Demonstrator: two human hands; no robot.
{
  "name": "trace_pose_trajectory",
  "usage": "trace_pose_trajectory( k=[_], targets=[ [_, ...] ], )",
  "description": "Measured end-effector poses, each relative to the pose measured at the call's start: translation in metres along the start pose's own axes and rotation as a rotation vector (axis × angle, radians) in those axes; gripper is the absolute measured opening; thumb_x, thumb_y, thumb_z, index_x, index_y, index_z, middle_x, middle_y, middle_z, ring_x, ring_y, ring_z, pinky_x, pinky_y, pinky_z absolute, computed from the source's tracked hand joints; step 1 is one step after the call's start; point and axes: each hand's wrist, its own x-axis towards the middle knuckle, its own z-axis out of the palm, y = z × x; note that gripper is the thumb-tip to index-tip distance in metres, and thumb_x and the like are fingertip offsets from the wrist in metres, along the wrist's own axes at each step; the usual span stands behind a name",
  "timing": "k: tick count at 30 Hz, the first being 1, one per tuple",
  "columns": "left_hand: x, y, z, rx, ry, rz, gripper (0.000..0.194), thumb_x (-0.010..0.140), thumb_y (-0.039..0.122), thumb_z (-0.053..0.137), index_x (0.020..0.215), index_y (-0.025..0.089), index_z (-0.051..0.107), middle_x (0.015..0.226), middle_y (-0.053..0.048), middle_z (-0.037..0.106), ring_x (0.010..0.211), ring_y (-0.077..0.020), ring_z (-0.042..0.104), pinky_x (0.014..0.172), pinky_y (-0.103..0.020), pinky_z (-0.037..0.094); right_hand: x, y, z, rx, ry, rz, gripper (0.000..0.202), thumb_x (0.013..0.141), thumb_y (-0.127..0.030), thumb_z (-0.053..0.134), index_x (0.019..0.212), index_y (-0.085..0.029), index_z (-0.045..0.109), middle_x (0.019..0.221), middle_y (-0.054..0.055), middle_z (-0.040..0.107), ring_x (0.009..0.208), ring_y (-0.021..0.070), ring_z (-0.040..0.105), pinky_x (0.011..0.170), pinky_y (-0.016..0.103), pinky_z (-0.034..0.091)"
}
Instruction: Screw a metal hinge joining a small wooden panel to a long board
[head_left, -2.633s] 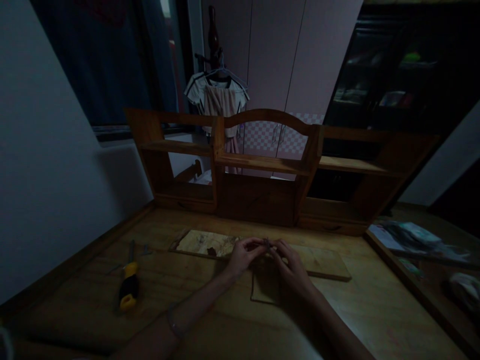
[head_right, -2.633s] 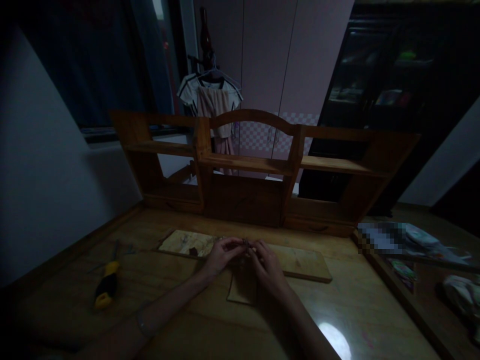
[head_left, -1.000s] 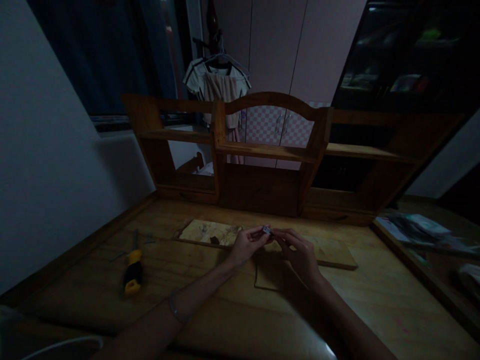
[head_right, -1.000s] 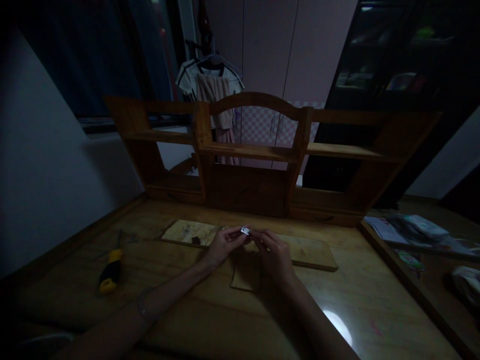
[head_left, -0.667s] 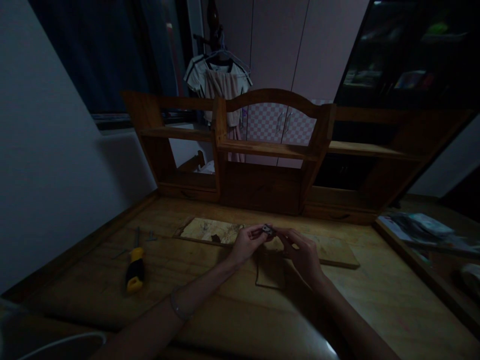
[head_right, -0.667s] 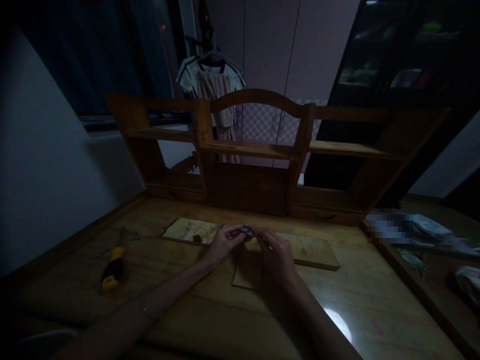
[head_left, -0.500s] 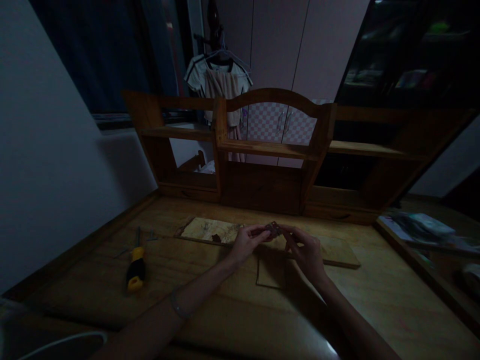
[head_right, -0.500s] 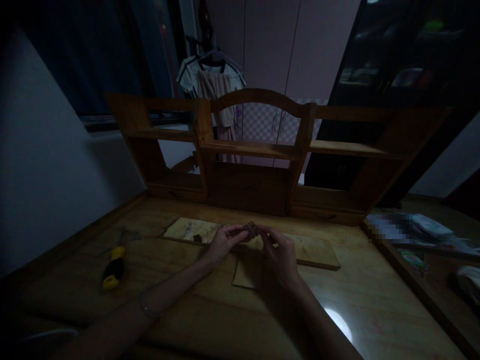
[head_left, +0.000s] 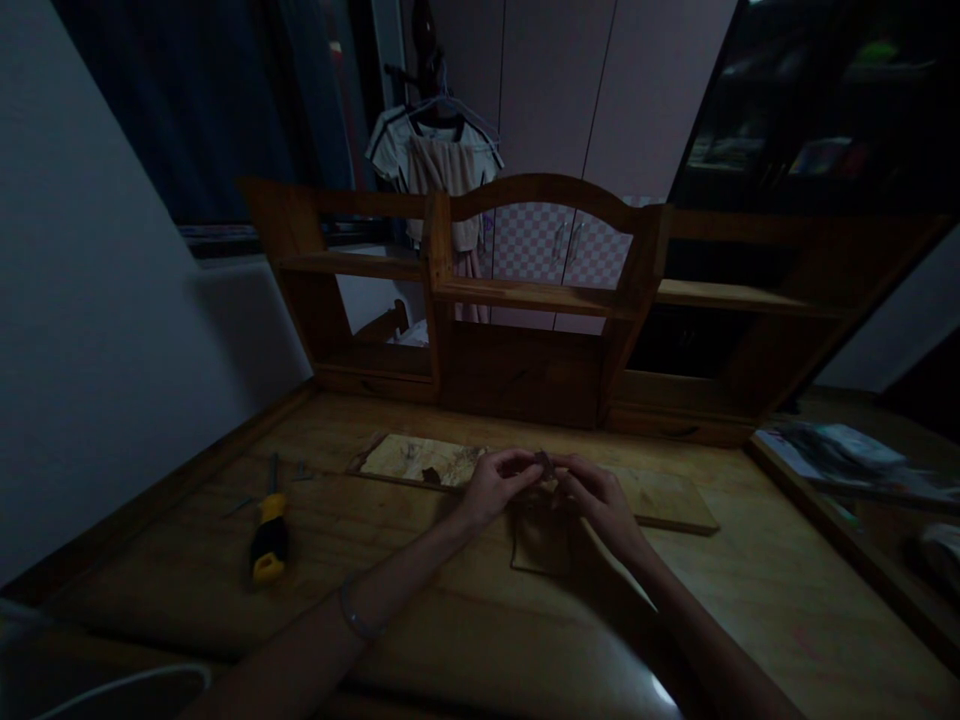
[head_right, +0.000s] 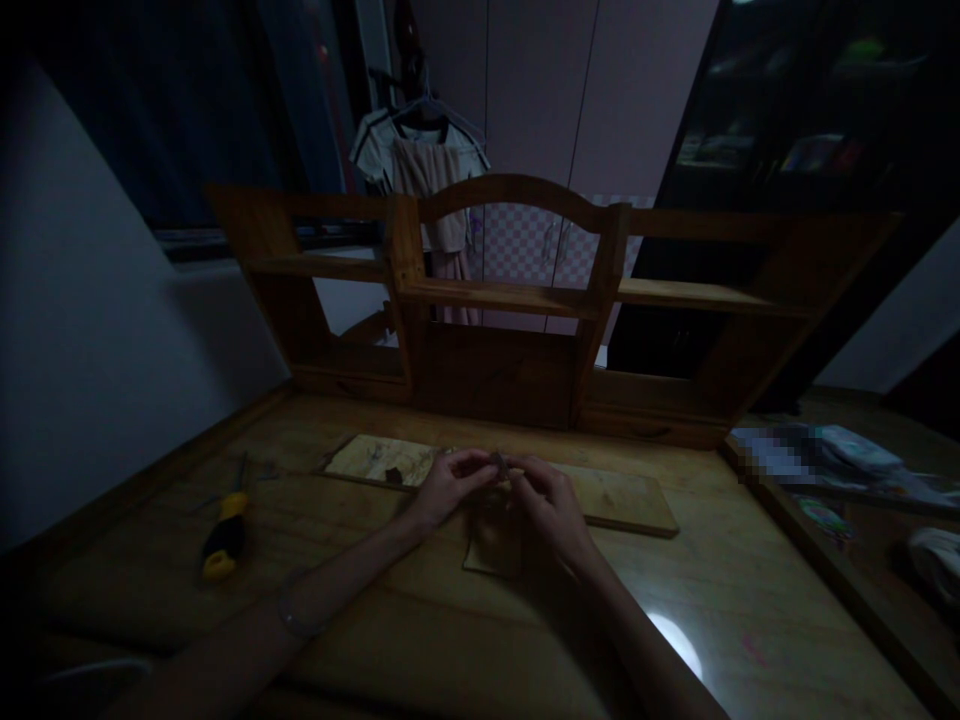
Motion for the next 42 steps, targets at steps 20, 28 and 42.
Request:
trace_pose_trajectory(
  k=[20,28,42],
  targets=[
    [0.003,-0.004,-0.001,-0.179,0.086,-0.092,0.041,0.063,0.041,0.087,0.089,0.013,0.074,0.090,-0.007,0.075,0.082,-0.0222,0.071,0.083,-0.036,0.058,0.001,0.021,0.008,-0.403,0.081,-0.348,0.042,0.097,-0.025,0.052,0.138,-0.035,0.055,0.134,0.004,0.062,0.117,0.0206,0.062,0.097,0.039,0.054],
    [0.003,-0.004,-0.001,-0.235,0.020,-0.144,0.042,0.070,0.038,0.084,0.102,0.012,0.076,0.099,-0.010,0.076,0.087,-0.0215,0.072,0.088,-0.035,0.056,0.000,0.018,0.006,-0.437,0.055,-0.327,0.045,0.098,-0.026,0.051,0.143,-0.036,0.050,0.134,0.003,0.062,0.117,0.0192,0.062,0.100,0.039,0.052],
    [0.003,-0.004,0.000,-0.270,-0.021,-0.163,0.042,0.066,0.040,0.087,0.094,0.010,0.074,0.090,-0.009,0.075,0.076,-0.0179,0.071,0.082,-0.032,0.056,-0.004,0.012,0.004,-0.280,-0.021,-0.278,0.042,0.098,-0.020,0.047,0.137,-0.031,0.056,0.123,0.004,0.069,0.107,0.0192,0.066,0.092,0.035,0.053]
  ],
)
